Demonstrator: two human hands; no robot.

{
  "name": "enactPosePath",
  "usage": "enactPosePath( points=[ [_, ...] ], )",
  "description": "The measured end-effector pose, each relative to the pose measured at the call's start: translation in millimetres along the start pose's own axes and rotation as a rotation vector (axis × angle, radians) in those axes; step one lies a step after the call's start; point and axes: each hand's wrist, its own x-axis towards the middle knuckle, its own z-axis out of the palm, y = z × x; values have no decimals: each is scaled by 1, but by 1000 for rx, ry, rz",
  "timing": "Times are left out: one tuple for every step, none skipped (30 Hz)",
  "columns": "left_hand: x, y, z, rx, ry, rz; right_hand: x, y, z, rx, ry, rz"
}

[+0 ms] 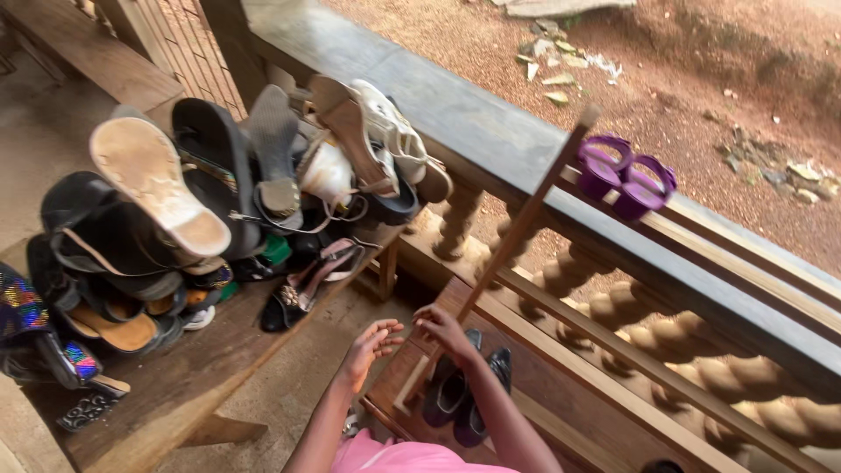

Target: The person picks up various shoes and sandals from a wooden table and places them onto a multi-tiered wooden shoe rack. The person handles each item by hand, arranging them on the shelves.

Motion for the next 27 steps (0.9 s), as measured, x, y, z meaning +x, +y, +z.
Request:
enactPosePath(
  points=[
    [4, 11, -8, 1, 1, 29, 19, -8, -3, -8, 33, 2],
    [10, 22, -15, 7, 1, 51, 40, -17, -9, 22, 58, 21],
    [18, 32, -22, 13, 1, 74, 62, -27, -15, 51, 83, 41],
    [29, 43, -30, 21, 1, 101, 87, -38, -20, 91, 133, 59],
    [43, 53, -37, 13, -6, 146, 111, -49, -23, 132, 183, 77],
    [57, 62, -42, 5, -15, 188, 132, -60, -26, 202, 207, 82],
    [71, 69, -44, -2, -23, 230, 153, -72, -28, 272, 231, 87],
    [86, 78, -44, 25, 14, 268, 170, -83, -27, 343, 258, 90],
    [103, 88, -42, 51, 51, 307, 185, -92, -24, 387, 269, 106],
    [114, 98, -38, 79, 85, 343, 196, -100, -21, 434, 283, 121],
    [123, 108, -33, 174, 128, 476, 206, -109, -18, 481, 296, 136],
    [131, 119, -27, 270, 174, 609, 214, -117, -14, 452, 314, 111],
    [136, 132, -22, 365, 220, 741, 217, -121, -11, 422, 331, 86],
    [136, 141, -18, 459, 237, 777, 217, -120, -5, 393, 348, 70],
    [135, 151, -16, 553, 254, 812, 221, -123, 0, 382, 362, 39],
    [133, 160, -13, 643, 273, 841, 223, -124, 0, 368, 377, 13],
    [127, 167, -11, 738, 275, 890, 223, -125, 1, 353, 392, -13],
    [122, 173, -10, 832, 279, 939, 223, -126, 0, 335, 392, -27],
    [119, 181, -9, 927, 284, 986, 222, -128, -1, 317, 392, -40],
    [120, 188, -8, 1019, 293, 1039, 223, -128, -1, 303, 391, -52],
    [124, 196, -5, 1112, 302, 1091, 224, -128, -1, 323, 391, -63],
    [128, 201, -4, 1207, 305, 1137, 224, -127, 1, 348, 394, -71],
    [135, 206, -3, 1359, 318, 1158, 225, -126, 2, 372, 397, -78],
    [146, 214, -2, 1513, 326, 1181, 228, -126, 3, 322, 470, -37],
    [155, 219, -4, 1669, 332, 1200, 231, -127, 4, 271, 541, 5],
    [163, 223, -8, 1719, 287, 1084, 234, -130, 3, 219, 612, 48],
    [169, 226, -12, 1765, 243, 966, 236, -132, 3, 262, 627, 34]
  ],
)
